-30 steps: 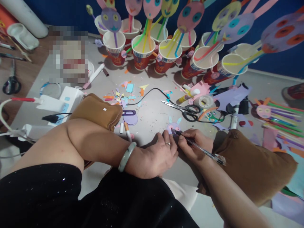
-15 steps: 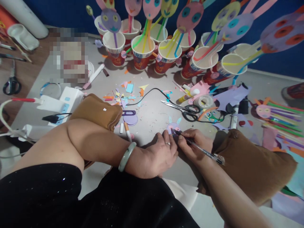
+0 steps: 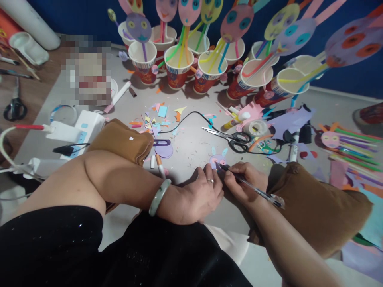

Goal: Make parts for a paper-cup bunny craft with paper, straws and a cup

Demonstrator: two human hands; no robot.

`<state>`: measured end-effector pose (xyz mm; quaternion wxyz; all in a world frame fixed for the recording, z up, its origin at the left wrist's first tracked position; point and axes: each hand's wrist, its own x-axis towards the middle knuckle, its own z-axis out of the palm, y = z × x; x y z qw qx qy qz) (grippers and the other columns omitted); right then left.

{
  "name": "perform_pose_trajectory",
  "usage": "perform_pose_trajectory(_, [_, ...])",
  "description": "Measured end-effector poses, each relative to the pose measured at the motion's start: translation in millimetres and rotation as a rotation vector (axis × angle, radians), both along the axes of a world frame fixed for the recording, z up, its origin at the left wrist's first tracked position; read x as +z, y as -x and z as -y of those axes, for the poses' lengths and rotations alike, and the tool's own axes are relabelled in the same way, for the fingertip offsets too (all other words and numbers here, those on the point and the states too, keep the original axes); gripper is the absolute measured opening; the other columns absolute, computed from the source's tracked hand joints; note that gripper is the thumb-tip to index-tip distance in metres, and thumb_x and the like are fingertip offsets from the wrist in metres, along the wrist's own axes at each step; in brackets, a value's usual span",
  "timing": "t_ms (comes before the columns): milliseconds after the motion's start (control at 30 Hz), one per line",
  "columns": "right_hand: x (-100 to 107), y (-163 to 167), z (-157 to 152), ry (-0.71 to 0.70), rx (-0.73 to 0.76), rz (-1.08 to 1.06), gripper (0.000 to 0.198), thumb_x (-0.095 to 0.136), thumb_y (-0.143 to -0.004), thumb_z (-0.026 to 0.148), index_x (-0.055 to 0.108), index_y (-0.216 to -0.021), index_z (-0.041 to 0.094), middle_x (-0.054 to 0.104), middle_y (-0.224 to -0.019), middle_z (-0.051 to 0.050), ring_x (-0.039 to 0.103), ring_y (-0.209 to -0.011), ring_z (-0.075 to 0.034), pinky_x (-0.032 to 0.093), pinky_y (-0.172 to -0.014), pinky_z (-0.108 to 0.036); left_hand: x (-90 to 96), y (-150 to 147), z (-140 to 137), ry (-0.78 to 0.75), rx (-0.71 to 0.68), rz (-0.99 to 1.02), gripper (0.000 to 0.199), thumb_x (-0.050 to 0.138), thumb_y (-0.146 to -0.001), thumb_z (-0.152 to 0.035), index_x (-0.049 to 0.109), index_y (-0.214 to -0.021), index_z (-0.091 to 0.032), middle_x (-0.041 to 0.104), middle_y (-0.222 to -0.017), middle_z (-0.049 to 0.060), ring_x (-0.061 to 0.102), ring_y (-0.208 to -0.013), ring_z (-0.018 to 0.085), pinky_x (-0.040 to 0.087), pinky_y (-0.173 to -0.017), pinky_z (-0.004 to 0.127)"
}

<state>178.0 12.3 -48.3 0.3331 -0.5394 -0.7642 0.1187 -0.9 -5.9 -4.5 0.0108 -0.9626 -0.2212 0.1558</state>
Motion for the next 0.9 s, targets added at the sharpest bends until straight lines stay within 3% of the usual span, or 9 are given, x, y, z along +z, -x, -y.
perform_pose_trajectory(200, [0.3,-1.3,0.8,0.045,-0.007,-0.002,0.008,0.061,-0.080,0.029,0.056,-0.077,0.024,0.068,-0.065,0.000,0.062,-0.050,-0.014,0.049,-0.049,-0.025,-0.1,-1.0,1.0,-0.008,0.008,-0.008,0.101,0.061,-0.073,-0.074,0.044,-0.145,-0.005,0.043,-0.147,0.032,0.043,-0.134,0.050,0.046,-0.098,0.059])
perform_pose_trajectory(900, [-1.2,-1.2,-0.5,0.010,0.026,-0.003,0.008,0.061,-0.082,0.029,0.056,-0.079,0.024,0.069,-0.068,-0.001,0.064,-0.052,-0.014,0.051,-0.049,-0.025,0.0,0.2,0.7,-0.014,0.000,0.003,0.100,0.062,-0.073,-0.073,0.044,-0.145,-0.007,0.043,-0.147,0.031,0.043,-0.135,0.050,0.047,-0.098,0.059])
